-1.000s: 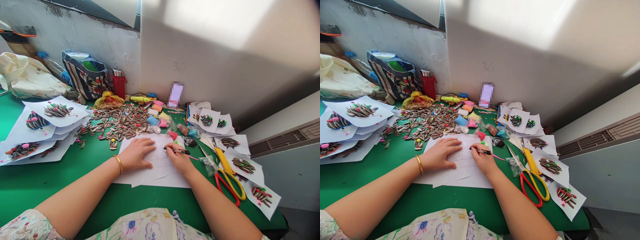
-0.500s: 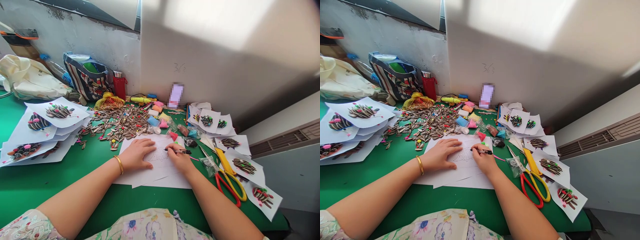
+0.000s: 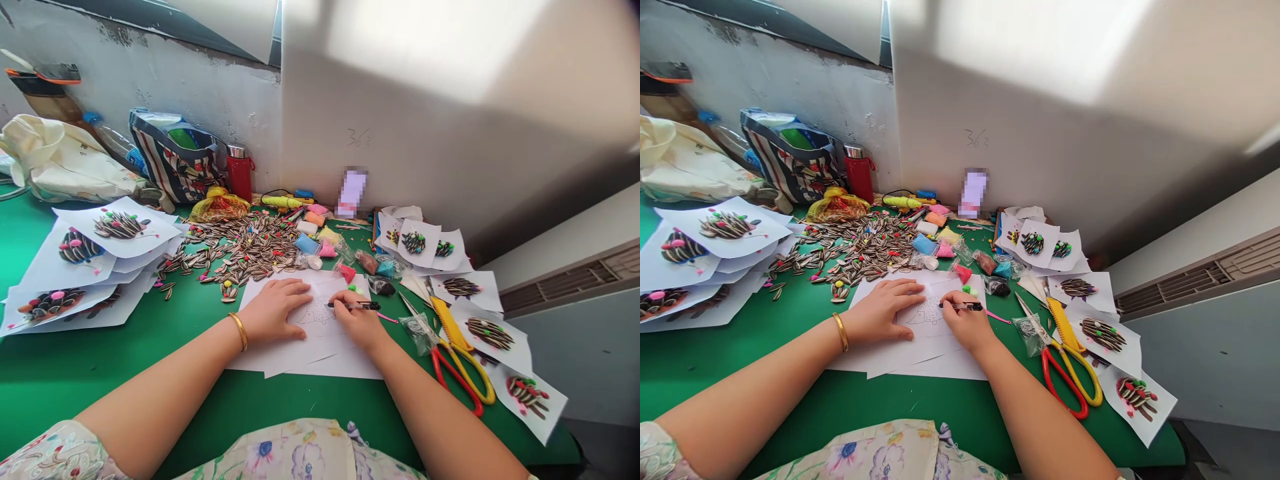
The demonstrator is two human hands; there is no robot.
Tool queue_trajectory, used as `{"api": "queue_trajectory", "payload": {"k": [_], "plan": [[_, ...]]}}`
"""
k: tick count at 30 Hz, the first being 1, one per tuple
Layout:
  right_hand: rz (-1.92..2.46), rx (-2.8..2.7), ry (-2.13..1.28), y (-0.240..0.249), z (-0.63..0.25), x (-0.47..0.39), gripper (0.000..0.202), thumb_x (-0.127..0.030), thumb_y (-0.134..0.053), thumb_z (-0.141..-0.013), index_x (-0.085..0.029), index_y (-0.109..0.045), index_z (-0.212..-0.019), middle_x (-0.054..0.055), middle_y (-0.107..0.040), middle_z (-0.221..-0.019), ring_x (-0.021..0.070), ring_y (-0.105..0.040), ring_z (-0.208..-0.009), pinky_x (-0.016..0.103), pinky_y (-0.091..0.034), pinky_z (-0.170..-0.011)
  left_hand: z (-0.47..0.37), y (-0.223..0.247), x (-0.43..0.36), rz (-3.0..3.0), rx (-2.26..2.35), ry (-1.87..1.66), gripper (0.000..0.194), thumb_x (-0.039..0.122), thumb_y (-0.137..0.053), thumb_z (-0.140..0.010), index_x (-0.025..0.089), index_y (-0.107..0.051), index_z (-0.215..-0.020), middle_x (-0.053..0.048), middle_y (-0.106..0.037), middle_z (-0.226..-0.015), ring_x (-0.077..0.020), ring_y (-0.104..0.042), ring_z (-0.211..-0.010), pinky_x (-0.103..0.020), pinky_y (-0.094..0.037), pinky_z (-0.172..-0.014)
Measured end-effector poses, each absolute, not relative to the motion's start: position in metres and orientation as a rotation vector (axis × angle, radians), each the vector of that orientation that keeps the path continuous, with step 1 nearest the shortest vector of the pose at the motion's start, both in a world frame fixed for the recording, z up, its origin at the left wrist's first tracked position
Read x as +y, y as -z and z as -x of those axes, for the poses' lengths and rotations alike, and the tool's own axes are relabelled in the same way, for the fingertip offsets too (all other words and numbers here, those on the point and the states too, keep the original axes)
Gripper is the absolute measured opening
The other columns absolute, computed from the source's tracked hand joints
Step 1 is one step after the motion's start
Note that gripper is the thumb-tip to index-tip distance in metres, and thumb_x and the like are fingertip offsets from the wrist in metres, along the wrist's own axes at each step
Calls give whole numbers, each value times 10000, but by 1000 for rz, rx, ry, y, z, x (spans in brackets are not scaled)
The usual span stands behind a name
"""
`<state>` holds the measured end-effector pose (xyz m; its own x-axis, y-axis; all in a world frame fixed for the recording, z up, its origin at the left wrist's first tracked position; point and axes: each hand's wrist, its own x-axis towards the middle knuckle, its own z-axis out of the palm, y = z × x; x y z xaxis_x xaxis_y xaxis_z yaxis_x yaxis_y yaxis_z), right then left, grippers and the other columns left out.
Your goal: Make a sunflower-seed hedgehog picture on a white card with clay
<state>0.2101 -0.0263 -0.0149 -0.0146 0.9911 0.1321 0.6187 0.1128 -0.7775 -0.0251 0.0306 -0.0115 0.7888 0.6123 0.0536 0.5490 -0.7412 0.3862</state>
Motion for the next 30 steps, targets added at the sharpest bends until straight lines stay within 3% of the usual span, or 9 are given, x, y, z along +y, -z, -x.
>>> {"api": "queue_trajectory", "payload": {"k": [30], "plan": [[1610, -1659, -702, 18, -215, -23, 186, -292, -483, -865, -228, -656, -874, 26, -685, -898, 219, -612, -902, 342, -461, -820, 24, 11, 30, -2625, 901, -241, 776, 576, -781, -685, 301, -554, -1374, -59, -455, -1520, -355, -375, -1398, -521, -269, -1133]]}}
